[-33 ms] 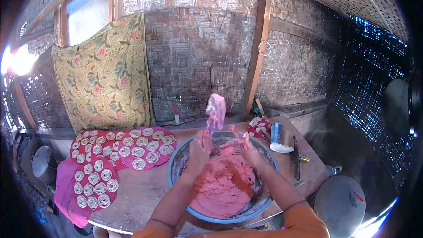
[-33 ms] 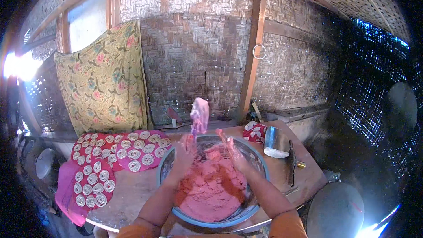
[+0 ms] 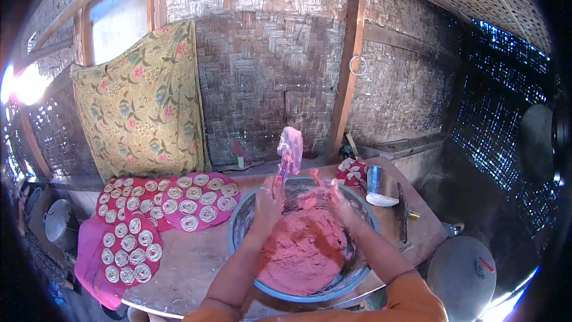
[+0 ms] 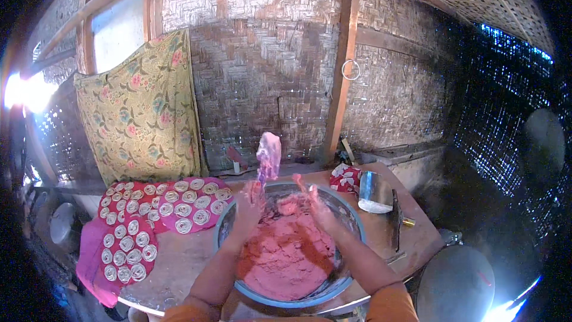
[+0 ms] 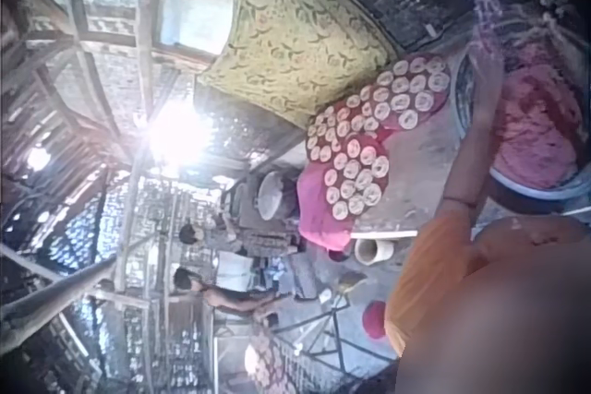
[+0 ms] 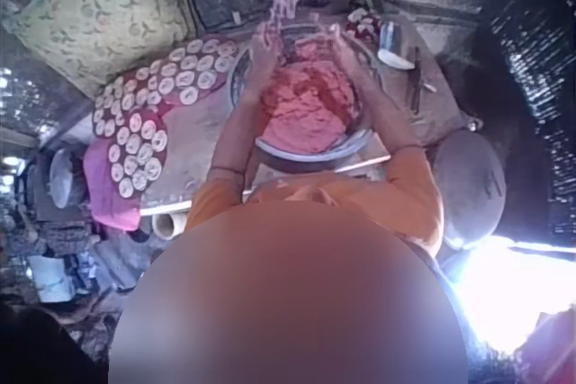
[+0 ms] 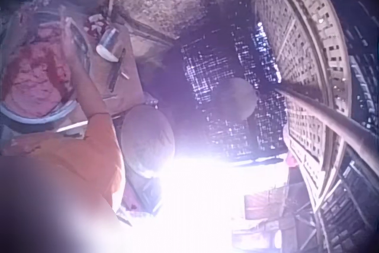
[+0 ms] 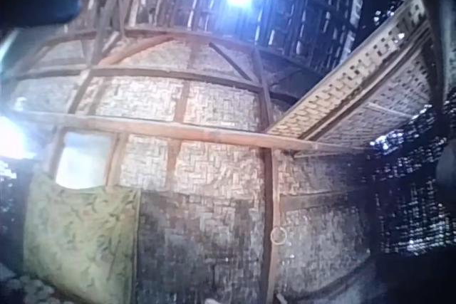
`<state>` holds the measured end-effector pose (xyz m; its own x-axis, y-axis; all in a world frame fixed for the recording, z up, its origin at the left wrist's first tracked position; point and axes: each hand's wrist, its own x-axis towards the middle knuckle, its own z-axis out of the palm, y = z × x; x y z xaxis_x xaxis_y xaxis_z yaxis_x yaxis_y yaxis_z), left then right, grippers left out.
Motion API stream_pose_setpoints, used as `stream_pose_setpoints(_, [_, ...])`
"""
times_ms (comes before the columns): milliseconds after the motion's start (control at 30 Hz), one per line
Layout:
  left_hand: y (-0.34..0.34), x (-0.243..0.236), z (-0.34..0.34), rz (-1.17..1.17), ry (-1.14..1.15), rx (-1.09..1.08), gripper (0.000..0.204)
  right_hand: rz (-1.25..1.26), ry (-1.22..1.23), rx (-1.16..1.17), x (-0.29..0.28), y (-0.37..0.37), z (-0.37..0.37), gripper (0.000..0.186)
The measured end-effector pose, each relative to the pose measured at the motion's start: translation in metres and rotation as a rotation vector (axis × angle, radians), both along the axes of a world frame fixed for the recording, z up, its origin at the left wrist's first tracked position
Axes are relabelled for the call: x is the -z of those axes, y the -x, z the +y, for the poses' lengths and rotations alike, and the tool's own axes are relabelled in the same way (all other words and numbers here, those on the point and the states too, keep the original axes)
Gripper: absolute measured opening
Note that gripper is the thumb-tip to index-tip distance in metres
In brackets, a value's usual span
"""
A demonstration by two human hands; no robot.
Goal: The person mixes pink dough in a large bowl by hand, places shaped dough pieces onto round mats, and stacks the mats onto a wooden frame.
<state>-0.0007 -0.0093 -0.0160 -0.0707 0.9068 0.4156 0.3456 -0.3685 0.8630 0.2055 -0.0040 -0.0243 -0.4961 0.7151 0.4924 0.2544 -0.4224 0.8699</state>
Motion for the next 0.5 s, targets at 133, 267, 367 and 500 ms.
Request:
stream_pose_setpoints(133, [-0.001,0.036,0.006,0.204,-0.035,0.234,0.034,0.081,0.009,-0.056,-0.003,0.004,0.004,0.054])
stream_pose_setpoints(267, [-0.023,0.052,0.007,-0.217,0.306,0.539,0.045,0.162,0.029,-0.107,-0.005,0.005,0.007,0.055])
stream_pose_setpoints(367, [-0.014,0.048,0.008,-0.496,0.503,0.753,0.04,0.511,0.276,-0.351,0.005,0.002,0.009,0.055])
stream_pose_setpoints(500, [-0.005,0.027,-0.004,-0.692,0.629,0.818,0.028,1.021,0.547,-0.731,0.016,-0.007,0.01,0.056])
